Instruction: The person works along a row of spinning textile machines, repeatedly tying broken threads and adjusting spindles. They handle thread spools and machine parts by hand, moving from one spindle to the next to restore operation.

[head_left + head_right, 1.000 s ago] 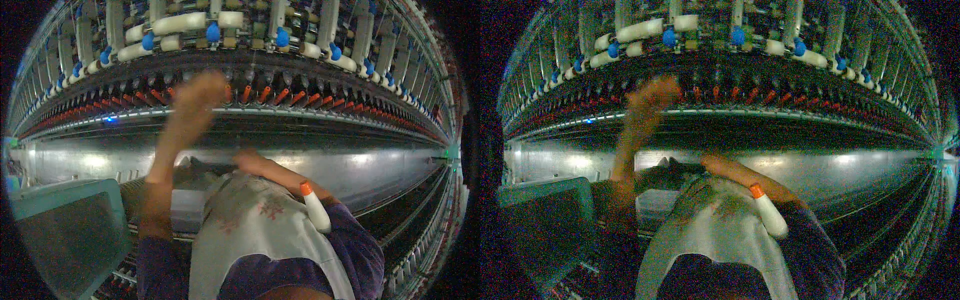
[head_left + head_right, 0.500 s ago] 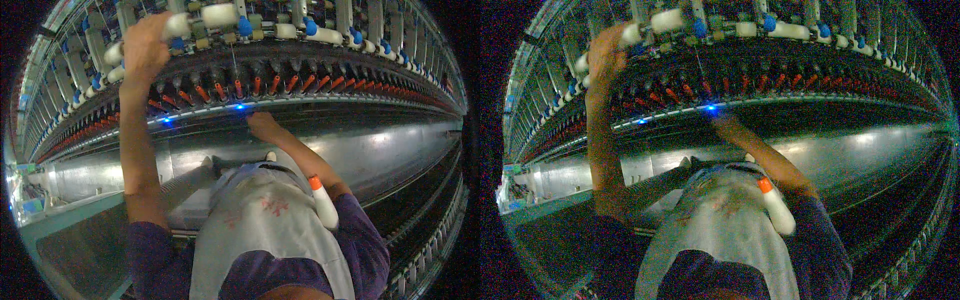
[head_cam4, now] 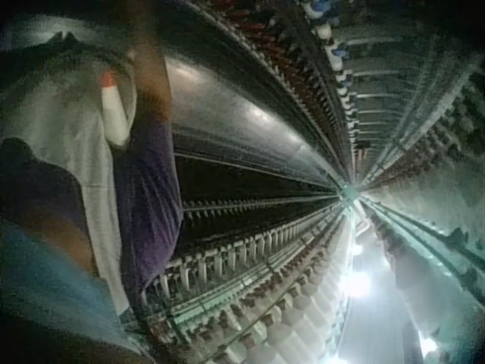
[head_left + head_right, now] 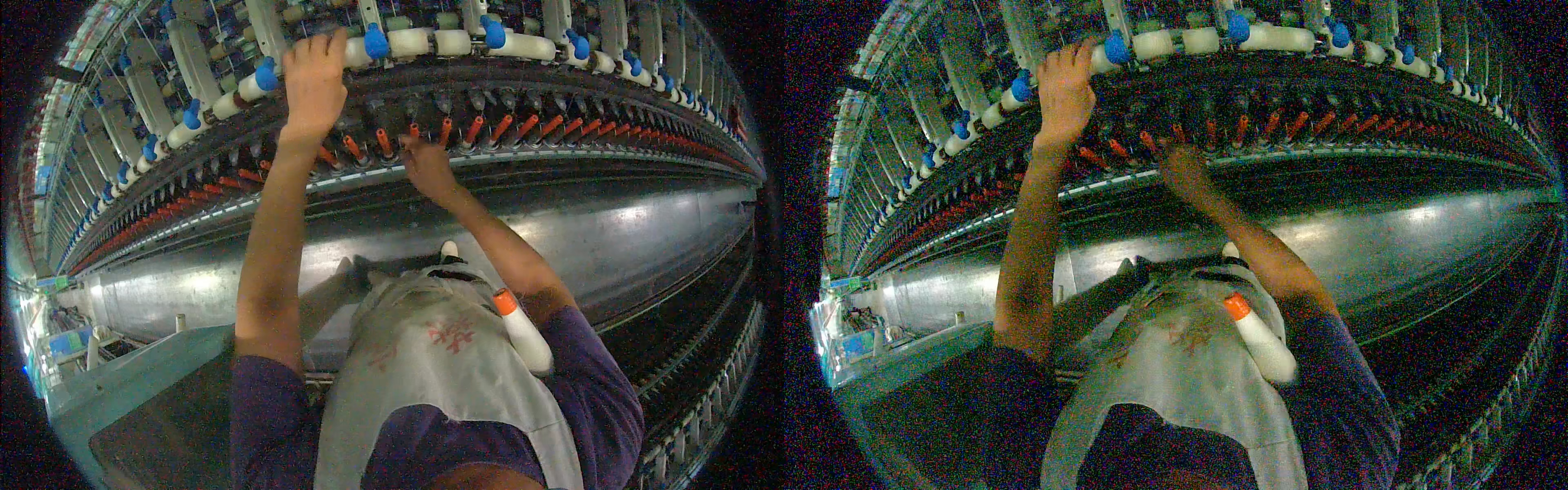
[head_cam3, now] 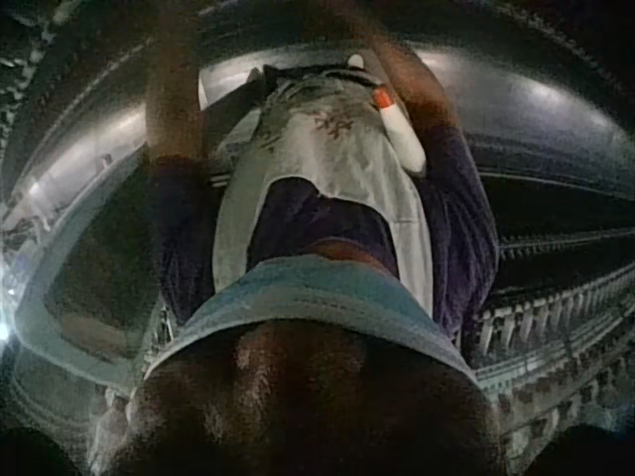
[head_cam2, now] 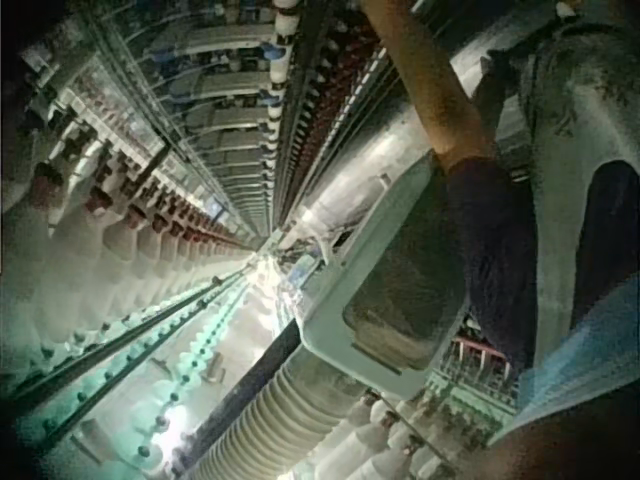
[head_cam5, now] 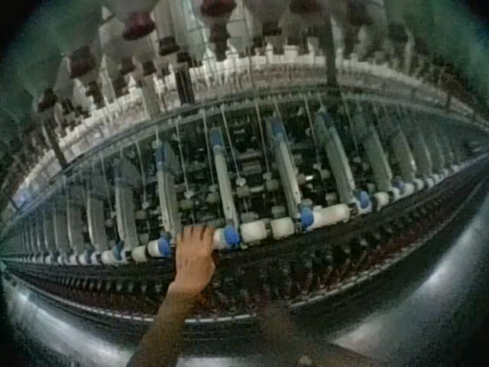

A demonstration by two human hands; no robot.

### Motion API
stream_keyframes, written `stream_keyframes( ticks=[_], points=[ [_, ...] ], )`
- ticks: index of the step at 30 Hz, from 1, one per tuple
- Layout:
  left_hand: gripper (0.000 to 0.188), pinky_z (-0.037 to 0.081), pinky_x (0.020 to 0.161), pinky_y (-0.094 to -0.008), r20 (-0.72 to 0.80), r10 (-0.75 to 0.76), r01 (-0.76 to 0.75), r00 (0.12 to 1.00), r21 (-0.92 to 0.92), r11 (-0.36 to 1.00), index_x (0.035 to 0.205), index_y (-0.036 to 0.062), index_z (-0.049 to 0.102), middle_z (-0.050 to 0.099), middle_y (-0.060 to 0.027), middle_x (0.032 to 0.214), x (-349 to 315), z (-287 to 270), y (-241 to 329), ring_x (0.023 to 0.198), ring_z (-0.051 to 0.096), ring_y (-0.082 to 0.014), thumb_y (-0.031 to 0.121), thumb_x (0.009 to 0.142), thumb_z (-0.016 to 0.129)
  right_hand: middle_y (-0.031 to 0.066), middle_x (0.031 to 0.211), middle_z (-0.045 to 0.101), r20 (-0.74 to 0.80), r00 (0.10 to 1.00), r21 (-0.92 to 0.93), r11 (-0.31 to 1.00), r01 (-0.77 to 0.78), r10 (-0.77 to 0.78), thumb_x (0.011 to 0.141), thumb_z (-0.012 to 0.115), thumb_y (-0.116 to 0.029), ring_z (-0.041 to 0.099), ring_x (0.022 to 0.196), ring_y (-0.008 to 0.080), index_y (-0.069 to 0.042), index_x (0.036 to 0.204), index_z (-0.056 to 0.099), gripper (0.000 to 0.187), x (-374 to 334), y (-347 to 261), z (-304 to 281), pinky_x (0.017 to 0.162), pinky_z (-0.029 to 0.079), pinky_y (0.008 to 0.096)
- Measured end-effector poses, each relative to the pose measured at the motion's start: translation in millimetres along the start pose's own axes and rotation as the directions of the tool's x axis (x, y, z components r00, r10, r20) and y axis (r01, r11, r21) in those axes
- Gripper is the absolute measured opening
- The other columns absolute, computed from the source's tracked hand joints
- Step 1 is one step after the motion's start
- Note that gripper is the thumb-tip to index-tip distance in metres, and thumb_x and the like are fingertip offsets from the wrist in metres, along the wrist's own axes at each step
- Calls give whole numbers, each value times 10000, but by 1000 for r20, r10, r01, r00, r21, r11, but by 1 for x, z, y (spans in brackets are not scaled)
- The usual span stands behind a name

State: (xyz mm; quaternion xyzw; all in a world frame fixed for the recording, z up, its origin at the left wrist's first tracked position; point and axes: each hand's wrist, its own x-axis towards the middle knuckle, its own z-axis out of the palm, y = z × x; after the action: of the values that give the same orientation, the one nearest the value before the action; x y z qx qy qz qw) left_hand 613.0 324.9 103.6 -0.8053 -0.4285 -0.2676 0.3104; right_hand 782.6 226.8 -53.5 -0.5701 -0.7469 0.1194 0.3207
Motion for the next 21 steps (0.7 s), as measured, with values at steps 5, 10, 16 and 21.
stream_keyframes(
  ticks=[5,10,16,21],
  points=[
    [506,400,858,-409,-87,-74,57,993,-181,982,1117,68,544,558,-97,1045,-11,14,0,967,518,-304,-75,632,535,165,768,635,-273,955,377,926,-3,114,811,573,-100,637,674,297,10,1027,595,243,38,-8,-1,611,494,382],
    [428,454,813,-376,-158,-404,260,901,-549,794,1080,24,584,602,-159,1023,-58,14,35,914,578,-321,-91,678,493,154,761,633,-39,992,343,934,-103,123,819,561,-92,633,659,246,-12,1017,610,219,25,2,-4,593,478,354],
    [420,408,964,-327,218,-554,478,803,-791,382,1141,-35,547,565,-168,1201,-93,63,70,1121,550,-256,-121,741,450,134,685,594,356,931,427,874,-234,75,829,552,-104,608,630,242,-23,907,628,136,-59,26,-6,566,455,352],
    [623,380,1003,-311,512,-497,622,700,-779,74,1286,-18,408,557,-136,1209,-117,87,76,1158,517,-229,-195,689,396,127,701,600,499,864,239,949,-205,61,852,536,-164,606,677,280,-31,874,622,160,-125,69,7,604,464,393]
  ],
)
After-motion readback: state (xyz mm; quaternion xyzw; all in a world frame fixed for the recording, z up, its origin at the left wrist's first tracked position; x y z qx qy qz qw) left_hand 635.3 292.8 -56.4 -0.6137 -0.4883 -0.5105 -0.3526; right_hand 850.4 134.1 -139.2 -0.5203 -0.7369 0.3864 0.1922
